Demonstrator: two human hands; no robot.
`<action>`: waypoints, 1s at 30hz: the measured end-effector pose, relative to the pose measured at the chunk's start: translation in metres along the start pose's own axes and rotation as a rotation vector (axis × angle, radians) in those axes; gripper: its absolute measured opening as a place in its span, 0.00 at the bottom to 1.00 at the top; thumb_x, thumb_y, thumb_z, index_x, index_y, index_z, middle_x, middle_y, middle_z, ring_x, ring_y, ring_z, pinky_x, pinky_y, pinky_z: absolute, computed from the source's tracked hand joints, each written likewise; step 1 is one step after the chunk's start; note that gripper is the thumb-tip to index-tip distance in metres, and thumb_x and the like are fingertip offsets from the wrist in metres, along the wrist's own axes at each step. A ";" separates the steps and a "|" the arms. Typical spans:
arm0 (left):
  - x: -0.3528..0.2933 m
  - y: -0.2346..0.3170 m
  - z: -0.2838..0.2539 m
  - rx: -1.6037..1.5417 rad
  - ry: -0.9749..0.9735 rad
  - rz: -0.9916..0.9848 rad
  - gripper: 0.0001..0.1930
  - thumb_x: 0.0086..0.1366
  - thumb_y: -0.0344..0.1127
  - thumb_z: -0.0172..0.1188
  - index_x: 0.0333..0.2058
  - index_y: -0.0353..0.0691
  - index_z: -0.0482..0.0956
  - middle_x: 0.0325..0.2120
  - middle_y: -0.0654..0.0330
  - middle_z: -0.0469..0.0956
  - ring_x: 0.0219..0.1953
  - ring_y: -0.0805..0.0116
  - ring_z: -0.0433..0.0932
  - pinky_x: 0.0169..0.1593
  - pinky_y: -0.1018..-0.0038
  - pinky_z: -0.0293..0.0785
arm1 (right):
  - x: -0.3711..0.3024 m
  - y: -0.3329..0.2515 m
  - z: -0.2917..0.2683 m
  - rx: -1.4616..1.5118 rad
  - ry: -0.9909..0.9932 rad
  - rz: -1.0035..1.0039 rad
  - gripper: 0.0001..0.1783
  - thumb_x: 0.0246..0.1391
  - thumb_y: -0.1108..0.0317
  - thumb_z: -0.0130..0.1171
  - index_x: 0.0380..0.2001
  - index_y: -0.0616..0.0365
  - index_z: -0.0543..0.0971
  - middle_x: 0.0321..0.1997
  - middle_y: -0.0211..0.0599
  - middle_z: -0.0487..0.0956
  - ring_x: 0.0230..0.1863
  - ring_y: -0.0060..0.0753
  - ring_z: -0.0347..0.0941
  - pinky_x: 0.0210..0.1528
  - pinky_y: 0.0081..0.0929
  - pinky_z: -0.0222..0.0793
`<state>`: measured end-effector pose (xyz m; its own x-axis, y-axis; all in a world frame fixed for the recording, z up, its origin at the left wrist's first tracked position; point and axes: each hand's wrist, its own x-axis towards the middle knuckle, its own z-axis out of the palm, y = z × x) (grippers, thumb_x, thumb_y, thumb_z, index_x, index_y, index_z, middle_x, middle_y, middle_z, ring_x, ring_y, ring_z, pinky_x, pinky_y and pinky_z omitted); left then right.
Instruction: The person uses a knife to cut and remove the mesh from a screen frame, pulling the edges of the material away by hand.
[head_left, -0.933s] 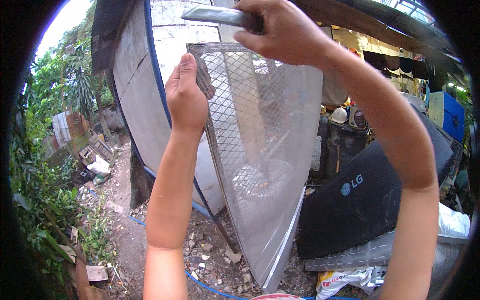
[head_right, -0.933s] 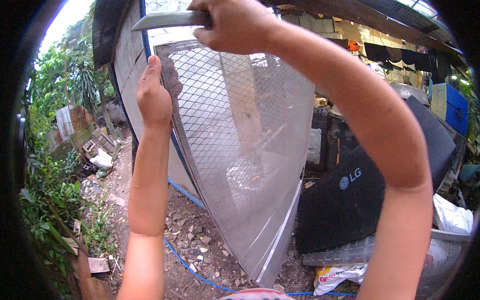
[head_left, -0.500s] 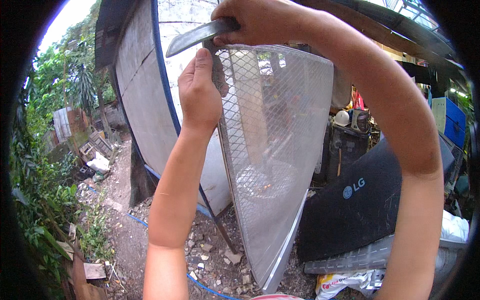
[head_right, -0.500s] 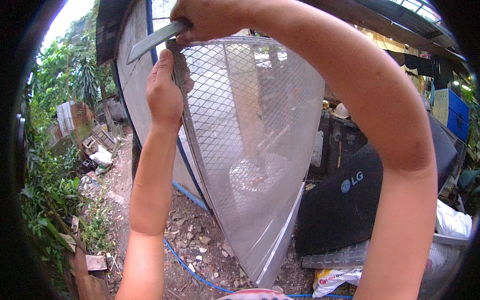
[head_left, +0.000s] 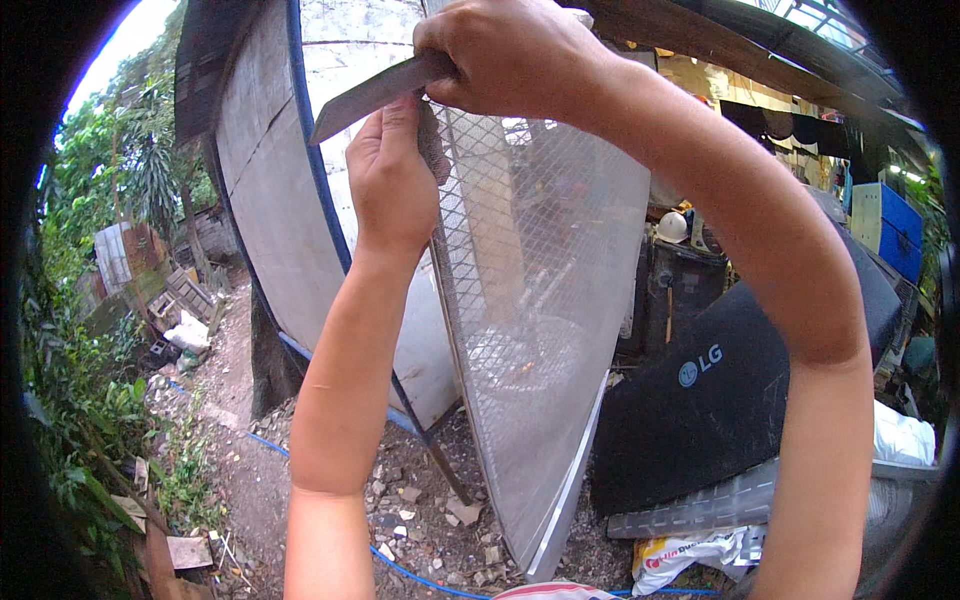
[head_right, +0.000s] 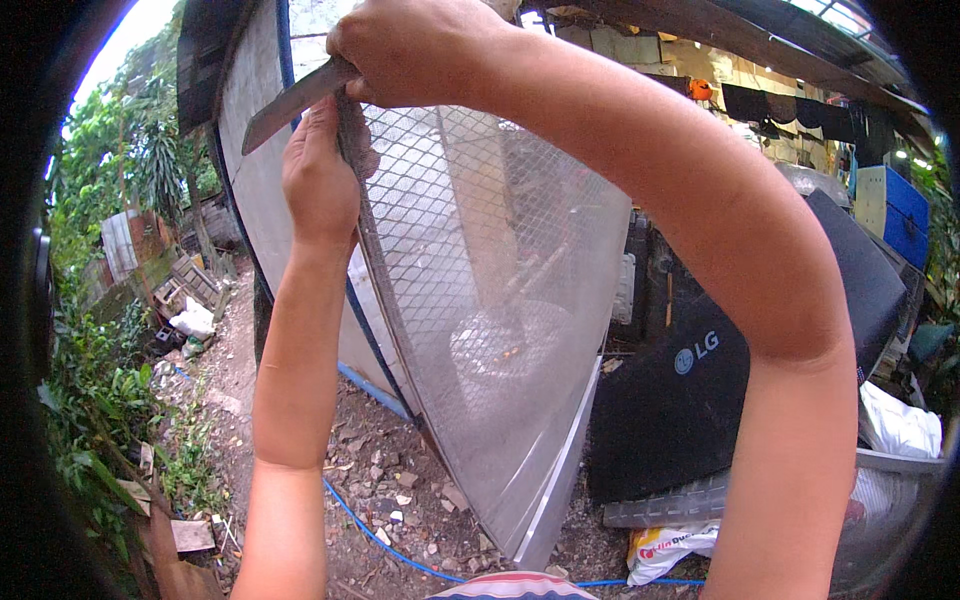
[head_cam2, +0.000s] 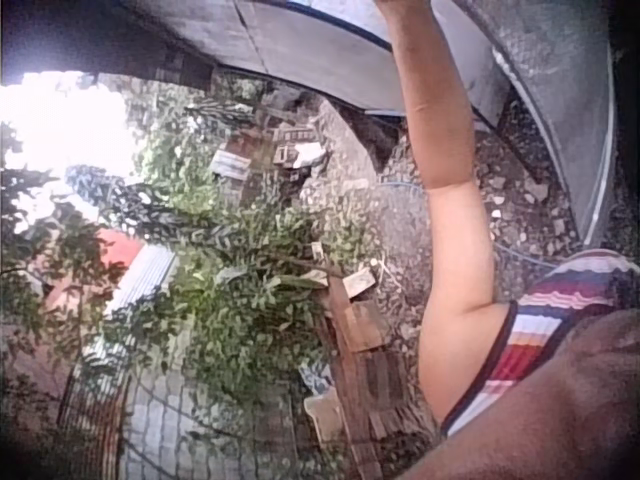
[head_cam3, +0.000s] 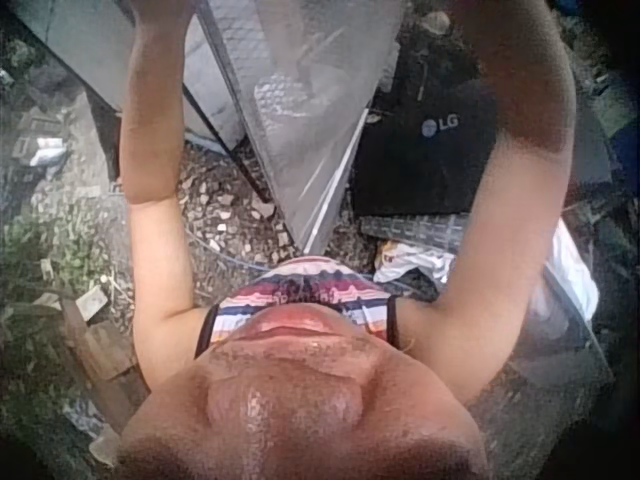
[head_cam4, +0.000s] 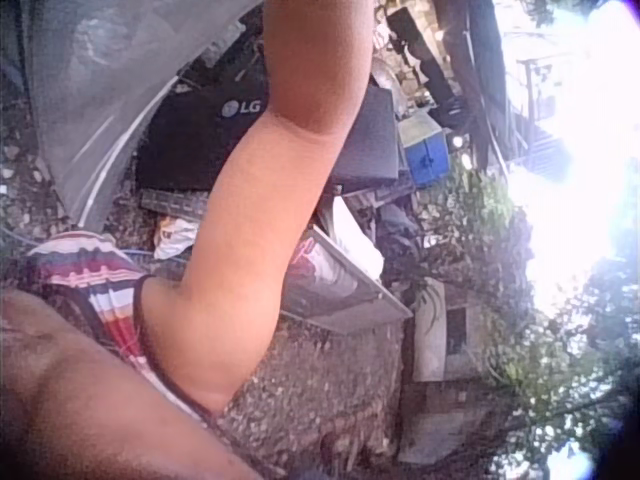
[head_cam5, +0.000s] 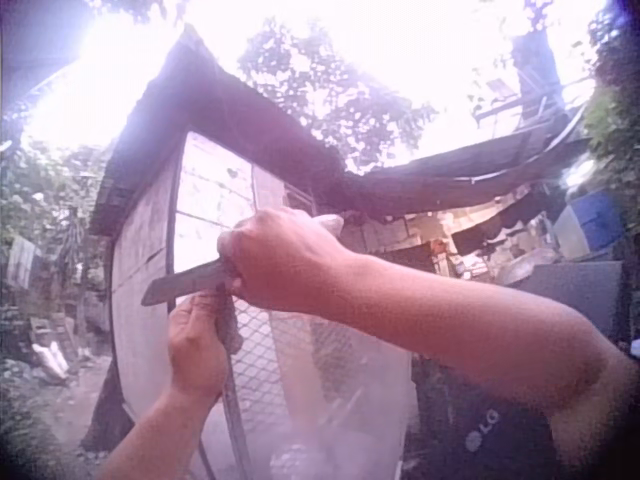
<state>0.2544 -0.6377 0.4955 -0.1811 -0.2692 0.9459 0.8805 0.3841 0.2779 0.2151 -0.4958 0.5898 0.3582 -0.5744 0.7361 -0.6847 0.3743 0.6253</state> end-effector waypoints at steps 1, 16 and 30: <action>0.000 0.000 0.001 0.009 0.005 0.015 0.18 0.74 0.45 0.45 0.43 0.37 0.78 0.24 0.71 0.72 0.23 0.83 0.65 0.26 0.83 0.60 | -0.003 0.003 0.006 0.040 0.078 -0.026 0.10 0.43 0.64 0.63 0.26 0.60 0.81 0.27 0.48 0.81 0.32 0.51 0.80 0.36 0.43 0.76; 0.002 -0.004 0.008 0.036 -0.009 0.006 0.20 0.74 0.46 0.45 0.40 0.35 0.79 0.28 0.66 0.77 0.28 0.81 0.71 0.32 0.83 0.68 | -0.044 0.022 0.057 0.601 0.402 0.268 0.15 0.57 0.59 0.63 0.39 0.60 0.81 0.32 0.40 0.81 0.32 0.25 0.78 0.34 0.25 0.74; 0.022 -0.013 -0.026 0.536 -0.027 0.099 0.17 0.69 0.46 0.57 0.34 0.36 0.80 0.18 0.71 0.69 0.20 0.82 0.64 0.23 0.80 0.59 | -0.009 -0.003 0.052 0.384 0.438 0.136 0.06 0.43 0.67 0.61 0.22 0.58 0.82 0.25 0.44 0.81 0.31 0.49 0.79 0.37 0.43 0.74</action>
<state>0.2505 -0.6714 0.5080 -0.1262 -0.1894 0.9738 0.5487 0.8045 0.2276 0.1813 -0.5295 0.5682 0.4240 -0.1554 0.8922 -0.8939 0.0865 0.4398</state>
